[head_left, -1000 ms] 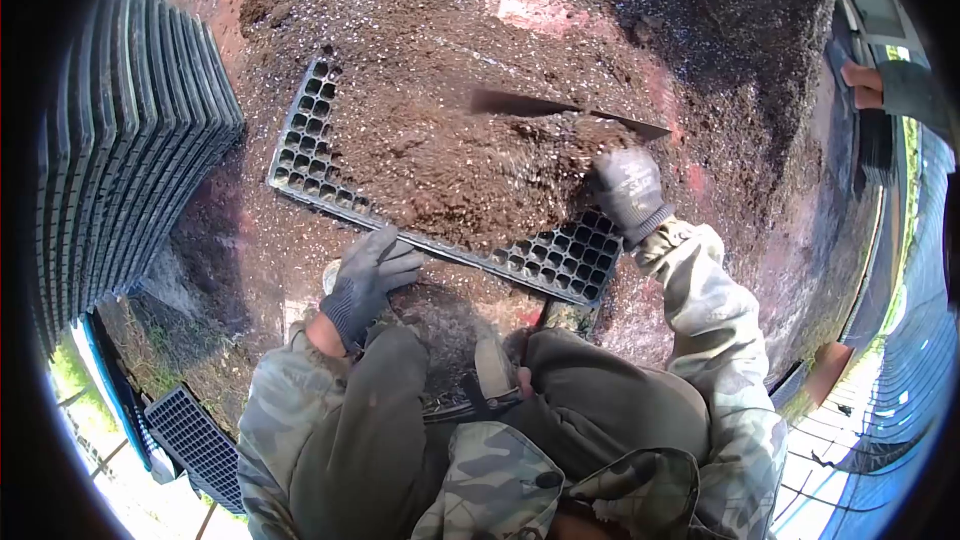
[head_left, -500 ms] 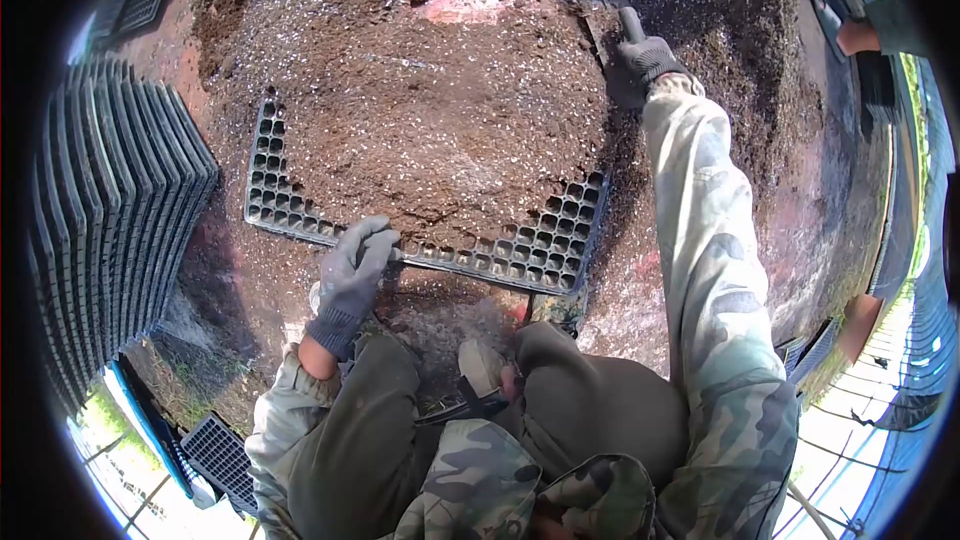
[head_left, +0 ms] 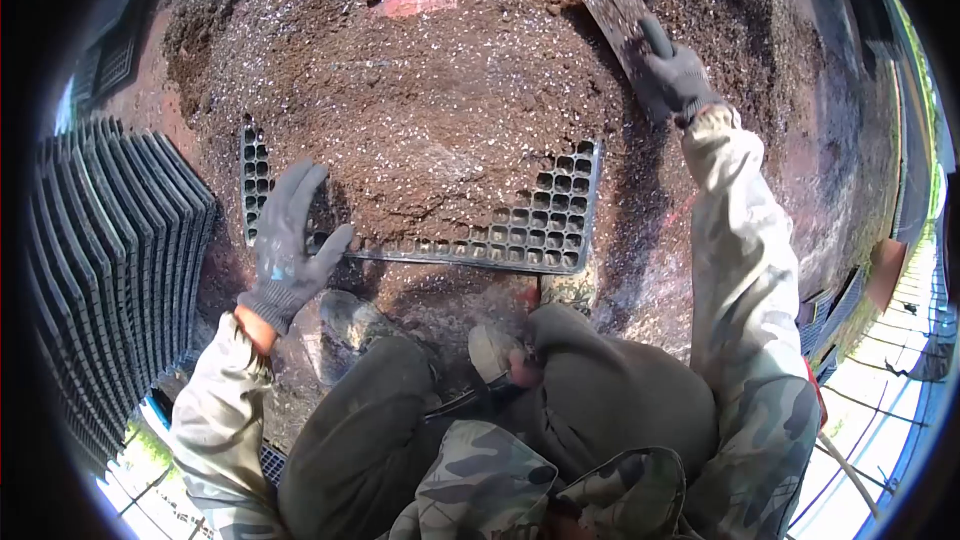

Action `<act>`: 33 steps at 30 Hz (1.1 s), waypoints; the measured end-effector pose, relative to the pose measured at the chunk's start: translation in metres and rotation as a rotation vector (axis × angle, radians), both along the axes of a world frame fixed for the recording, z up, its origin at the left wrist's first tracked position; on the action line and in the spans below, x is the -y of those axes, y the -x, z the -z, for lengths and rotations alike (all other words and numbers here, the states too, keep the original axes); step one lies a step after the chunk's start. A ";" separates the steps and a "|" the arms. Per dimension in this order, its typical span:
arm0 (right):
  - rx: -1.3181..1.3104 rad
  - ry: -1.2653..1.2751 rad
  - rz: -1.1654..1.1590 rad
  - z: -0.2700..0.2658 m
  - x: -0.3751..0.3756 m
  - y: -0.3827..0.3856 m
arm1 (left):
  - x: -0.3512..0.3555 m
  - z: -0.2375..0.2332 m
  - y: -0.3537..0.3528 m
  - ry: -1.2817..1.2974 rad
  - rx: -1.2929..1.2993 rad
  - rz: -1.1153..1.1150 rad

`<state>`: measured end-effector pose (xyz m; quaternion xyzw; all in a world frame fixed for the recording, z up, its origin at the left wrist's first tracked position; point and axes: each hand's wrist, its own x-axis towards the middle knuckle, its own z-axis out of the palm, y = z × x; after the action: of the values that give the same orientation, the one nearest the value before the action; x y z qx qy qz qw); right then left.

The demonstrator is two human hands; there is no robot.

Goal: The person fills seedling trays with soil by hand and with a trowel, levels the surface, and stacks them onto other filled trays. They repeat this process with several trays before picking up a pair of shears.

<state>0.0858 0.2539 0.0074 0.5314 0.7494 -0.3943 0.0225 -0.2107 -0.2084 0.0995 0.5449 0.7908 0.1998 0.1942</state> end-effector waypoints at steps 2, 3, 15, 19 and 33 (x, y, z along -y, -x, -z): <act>0.098 0.119 0.073 -0.009 0.011 0.040 | -0.020 -0.004 -0.004 0.124 -0.214 0.158; 0.248 -0.027 -0.067 -0.021 0.023 0.047 | -0.027 0.001 -0.008 0.141 -0.243 0.220; 0.328 -0.285 0.062 0.010 0.064 -0.099 | -0.196 0.079 -0.122 0.138 -0.224 -0.008; 0.392 -0.365 0.064 0.021 0.065 -0.064 | -0.205 0.072 -0.147 0.155 -0.201 0.218; 0.311 -0.439 0.127 0.023 0.072 -0.062 | 0.000 0.086 -0.005 -0.037 -0.544 0.036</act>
<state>0.1477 0.1815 -0.0157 0.6236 0.7697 -0.1369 -0.0031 -0.2055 -0.2085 0.0137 0.5959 0.8004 0.0572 -0.0319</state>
